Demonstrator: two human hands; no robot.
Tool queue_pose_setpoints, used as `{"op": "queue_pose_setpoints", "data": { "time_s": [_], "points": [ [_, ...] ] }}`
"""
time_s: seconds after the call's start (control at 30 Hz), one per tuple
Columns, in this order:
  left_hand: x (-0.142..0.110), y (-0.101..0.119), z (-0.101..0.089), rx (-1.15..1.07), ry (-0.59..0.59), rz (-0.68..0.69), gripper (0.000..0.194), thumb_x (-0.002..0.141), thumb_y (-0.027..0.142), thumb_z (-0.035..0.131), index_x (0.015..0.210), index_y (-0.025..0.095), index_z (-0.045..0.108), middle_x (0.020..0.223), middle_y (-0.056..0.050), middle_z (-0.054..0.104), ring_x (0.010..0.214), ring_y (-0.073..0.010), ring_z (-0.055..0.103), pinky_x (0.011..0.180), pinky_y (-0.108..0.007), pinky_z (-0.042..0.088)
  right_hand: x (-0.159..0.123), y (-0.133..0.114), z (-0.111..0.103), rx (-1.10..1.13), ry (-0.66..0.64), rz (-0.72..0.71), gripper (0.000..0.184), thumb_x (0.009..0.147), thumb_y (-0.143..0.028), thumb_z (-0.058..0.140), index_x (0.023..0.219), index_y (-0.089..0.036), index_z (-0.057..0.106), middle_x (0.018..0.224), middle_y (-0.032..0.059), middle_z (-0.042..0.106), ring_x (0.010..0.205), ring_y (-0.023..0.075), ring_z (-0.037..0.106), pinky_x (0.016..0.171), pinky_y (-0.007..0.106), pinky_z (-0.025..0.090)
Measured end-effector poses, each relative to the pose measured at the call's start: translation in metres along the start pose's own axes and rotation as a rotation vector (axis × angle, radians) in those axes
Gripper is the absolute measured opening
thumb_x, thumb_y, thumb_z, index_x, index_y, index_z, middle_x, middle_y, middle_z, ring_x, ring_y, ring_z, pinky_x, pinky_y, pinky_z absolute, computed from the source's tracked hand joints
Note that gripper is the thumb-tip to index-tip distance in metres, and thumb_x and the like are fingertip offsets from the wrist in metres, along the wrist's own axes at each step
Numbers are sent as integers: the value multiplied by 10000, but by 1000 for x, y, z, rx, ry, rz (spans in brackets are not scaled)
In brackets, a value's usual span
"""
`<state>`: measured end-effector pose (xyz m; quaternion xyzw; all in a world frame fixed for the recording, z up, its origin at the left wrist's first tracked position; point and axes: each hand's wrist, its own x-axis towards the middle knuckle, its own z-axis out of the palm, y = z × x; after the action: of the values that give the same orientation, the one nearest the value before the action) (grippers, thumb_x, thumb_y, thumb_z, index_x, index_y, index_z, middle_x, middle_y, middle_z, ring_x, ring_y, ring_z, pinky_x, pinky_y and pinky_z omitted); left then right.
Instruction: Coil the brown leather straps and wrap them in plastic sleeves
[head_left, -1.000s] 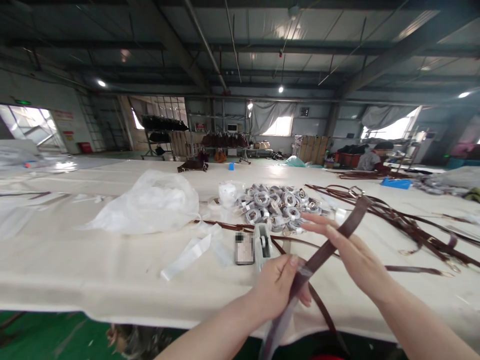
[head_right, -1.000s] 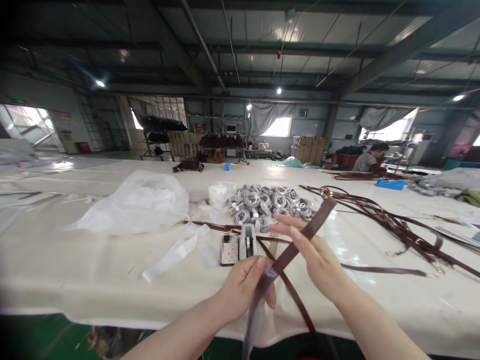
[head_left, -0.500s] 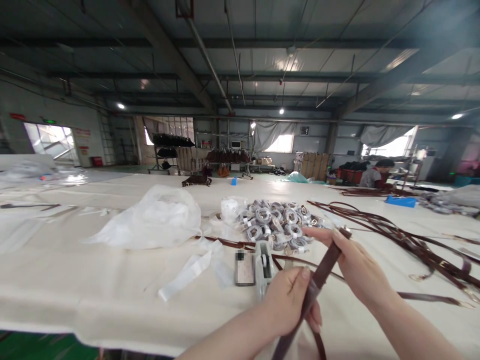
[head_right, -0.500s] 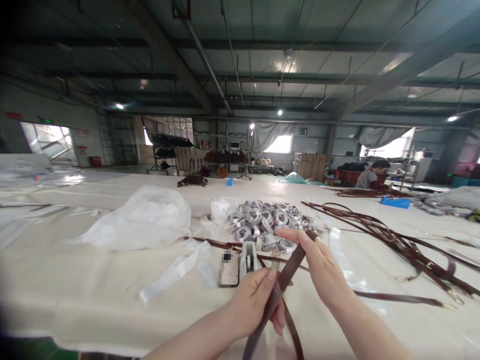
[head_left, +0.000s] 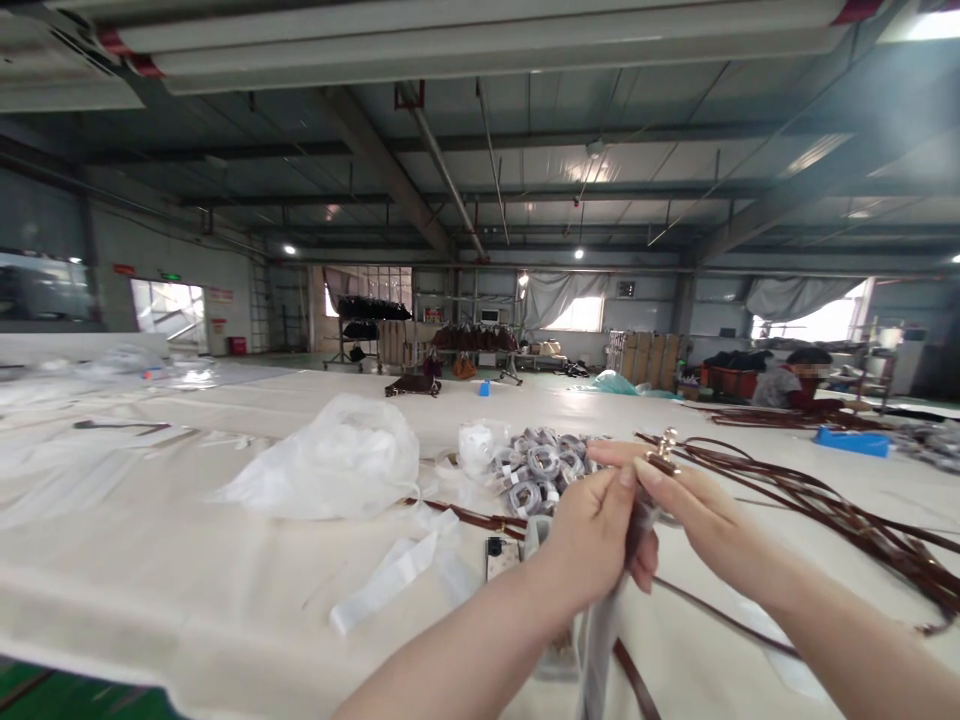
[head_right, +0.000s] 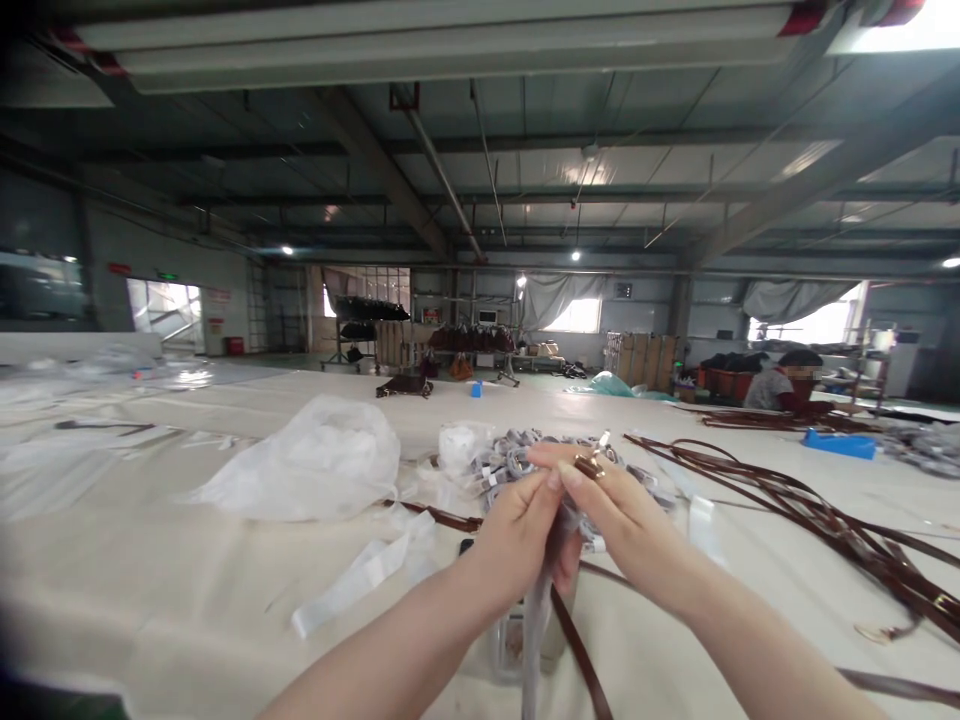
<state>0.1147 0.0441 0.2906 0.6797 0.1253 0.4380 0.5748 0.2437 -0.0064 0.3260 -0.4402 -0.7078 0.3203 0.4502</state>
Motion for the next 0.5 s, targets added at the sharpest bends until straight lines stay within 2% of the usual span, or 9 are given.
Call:
{"op": "queue_pose_setpoints", "data": {
  "time_s": [0.13,0.27,0.33,0.4,0.43,0.47,0.5],
  "points": [
    [-10,-12,-2,58,26,-26,603,896,736,359,759,174,527,402,69,445,289,-69,375,324,-172,278,-5,17,12,147,4,-9,739,969,-650,250,1467,-143,451,521,13,702,588,286,723,793,466,562],
    [-17,-26,-4,-5,9,-100,625,891,745,349,680,177,502,430,44,477,314,-74,411,347,-185,309,-11,38,22,91,69,49,708,970,-631,290,1522,-193,359,522,-5,678,536,269,692,724,464,585],
    [-20,-31,-6,-14,39,-116,614,887,737,382,646,181,484,420,47,461,319,-68,398,351,-187,285,-14,48,24,7,126,55,656,963,-625,348,1480,-232,442,719,44,747,717,282,730,850,489,568],
    [-28,-35,-10,-72,67,-134,574,888,706,438,673,178,507,383,77,400,301,-55,320,348,-189,223,-22,60,26,-34,173,22,558,948,-594,441,1397,-281,551,1061,88,753,1059,310,682,1064,517,438],
    [-34,-37,-14,-134,57,-159,554,887,689,465,691,174,525,367,91,364,293,-50,276,348,-191,194,-27,67,29,-18,155,4,506,929,-580,500,1346,-311,599,1190,81,718,1176,314,624,1118,509,379],
    [-42,-39,-19,-211,22,-196,547,880,682,490,704,167,546,362,96,348,290,-47,243,349,-194,175,-34,74,34,22,89,-6,470,902,-571,557,1300,-335,635,1252,67,695,1219,314,595,1128,491,370],
    [-52,-41,-25,-289,-34,-240,552,858,687,525,705,158,567,369,92,359,290,-43,225,348,-197,163,-41,82,42,74,-19,0,455,874,-563,603,1269,-344,657,1249,59,700,1195,315,611,1101,473,406]
  ]
}}
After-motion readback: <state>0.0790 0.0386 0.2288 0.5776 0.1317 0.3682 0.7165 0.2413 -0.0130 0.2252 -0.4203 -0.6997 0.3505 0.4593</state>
